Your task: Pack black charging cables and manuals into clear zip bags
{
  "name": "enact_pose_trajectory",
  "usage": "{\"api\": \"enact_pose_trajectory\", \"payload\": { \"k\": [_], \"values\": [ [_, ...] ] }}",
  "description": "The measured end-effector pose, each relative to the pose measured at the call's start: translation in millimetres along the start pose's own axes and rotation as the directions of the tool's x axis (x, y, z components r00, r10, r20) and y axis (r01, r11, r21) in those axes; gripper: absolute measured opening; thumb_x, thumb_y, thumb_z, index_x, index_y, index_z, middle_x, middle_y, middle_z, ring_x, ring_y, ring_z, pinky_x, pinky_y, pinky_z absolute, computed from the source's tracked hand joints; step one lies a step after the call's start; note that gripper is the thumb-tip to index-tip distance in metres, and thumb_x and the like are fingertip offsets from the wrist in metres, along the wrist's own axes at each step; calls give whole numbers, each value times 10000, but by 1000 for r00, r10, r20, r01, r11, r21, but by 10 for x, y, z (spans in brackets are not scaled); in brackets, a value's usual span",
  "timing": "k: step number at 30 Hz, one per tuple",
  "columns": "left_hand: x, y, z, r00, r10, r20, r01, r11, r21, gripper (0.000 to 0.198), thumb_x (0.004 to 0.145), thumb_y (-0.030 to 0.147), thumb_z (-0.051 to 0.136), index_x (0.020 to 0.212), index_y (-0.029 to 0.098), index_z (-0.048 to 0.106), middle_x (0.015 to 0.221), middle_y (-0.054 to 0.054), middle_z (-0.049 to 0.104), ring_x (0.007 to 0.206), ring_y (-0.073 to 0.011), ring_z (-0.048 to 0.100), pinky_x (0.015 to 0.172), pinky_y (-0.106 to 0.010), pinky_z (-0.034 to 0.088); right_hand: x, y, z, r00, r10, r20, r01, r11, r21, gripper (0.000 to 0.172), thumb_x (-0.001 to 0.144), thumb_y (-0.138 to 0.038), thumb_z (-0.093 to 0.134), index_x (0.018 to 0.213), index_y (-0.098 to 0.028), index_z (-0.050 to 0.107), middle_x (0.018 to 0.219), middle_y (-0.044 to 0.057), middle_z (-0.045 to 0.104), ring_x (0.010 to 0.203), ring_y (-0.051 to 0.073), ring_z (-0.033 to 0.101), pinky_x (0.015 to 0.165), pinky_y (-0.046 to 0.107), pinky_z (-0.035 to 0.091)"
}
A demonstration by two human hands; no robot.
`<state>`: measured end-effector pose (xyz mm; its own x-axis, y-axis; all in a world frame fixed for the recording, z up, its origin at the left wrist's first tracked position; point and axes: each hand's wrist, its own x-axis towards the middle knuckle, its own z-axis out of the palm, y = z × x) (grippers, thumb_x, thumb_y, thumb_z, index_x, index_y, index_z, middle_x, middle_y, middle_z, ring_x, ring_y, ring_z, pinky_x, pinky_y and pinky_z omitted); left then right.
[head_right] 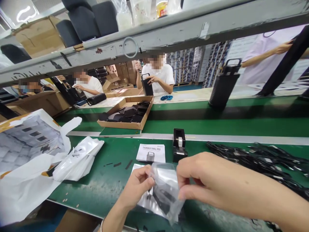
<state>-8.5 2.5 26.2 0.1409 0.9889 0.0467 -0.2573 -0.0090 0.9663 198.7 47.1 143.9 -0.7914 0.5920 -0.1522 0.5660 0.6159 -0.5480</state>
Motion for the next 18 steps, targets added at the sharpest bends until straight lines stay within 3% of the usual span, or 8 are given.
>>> {"api": "enact_pose_trajectory", "payload": {
  "k": [5, 7, 9, 12, 13, 16, 18],
  "values": [
    [-4, 32, 59, 979, 75, -190, -36, 979, 199, 333, 755, 478, 608, 688, 152, 635, 653, -25, 601, 626, -144, 515, 612, -256, 408, -36, 169, 177, 996, 7, -88, -2, 998, 62, 243, 841, -407, 505, 678, -240, 568, 954, 24, 594, 756, 183, 573, 650, 280, 433],
    [-10, 10, 77, 952, 123, -280, -43, 960, 277, 330, 810, 464, 542, 715, 159, 626, 663, -22, 613, 636, -146, 526, 625, -255, 412, -36, 265, 265, 979, 47, -199, -29, 995, 95, 225, 838, -413, 507, 702, -245, 570, 1089, 28, 556, 888, 210, 565, 754, 308, 440],
    [-19, -23, 81, 933, 168, -317, -54, 939, 341, 326, 853, 440, 488, 730, 166, 614, 674, -19, 615, 648, -145, 534, 628, -249, 412, -12, 373, 380, 927, 134, -351, -58, 974, 219, 150, 815, -405, 542, 874, -273, 582, 1113, 45, 555, 925, 221, 562, 771, 320, 451],
    [-22, -77, 67, 922, 172, -346, -48, 939, 340, 317, 880, 418, 448, 758, 169, 600, 698, -23, 630, 654, -141, 548, 612, -237, 416, 84, 483, 589, 877, 264, -402, -31, 866, 500, 563, 725, -358, 645, 1232, -269, 418, 1040, 58, 600, 867, 216, 587, 707, 312, 484],
    [-19, -90, 60, 922, 158, -353, -43, 950, 311, 296, 875, 416, 460, 786, 170, 598, 707, -25, 638, 656, -141, 557, 610, -236, 421, 125, 493, 655, 882, 290, -372, -42, 834, 551, 585, 713, -346, 654, 1241, -248, 422, 996, 53, 619, 828, 211, 593, 686, 308, 486],
    [-2, -101, 37, 923, 119, -366, -38, 975, 221, 210, 786, 378, 606, 829, 173, 599, 717, -20, 660, 676, -149, 588, 628, -238, 446, 225, 458, 783, 893, 322, -315, -97, 821, 563, 240, 795, -399, 556, 888, -191, 632, 787, 29, 650, 718, 195, 589, 655, 297, 465],
    [9, -81, 24, 919, 110, -379, -24, 974, 224, 172, 721, 321, 677, 769, 169, 612, 692, -12, 660, 668, -145, 593, 632, -233, 453, 257, 414, 797, 891, 324, -316, -88, 809, 581, 364, 857, -454, 445, 728, -182, 649, 720, 29, 659, 712, 200, 598, 660, 290, 463]
  ]
}}
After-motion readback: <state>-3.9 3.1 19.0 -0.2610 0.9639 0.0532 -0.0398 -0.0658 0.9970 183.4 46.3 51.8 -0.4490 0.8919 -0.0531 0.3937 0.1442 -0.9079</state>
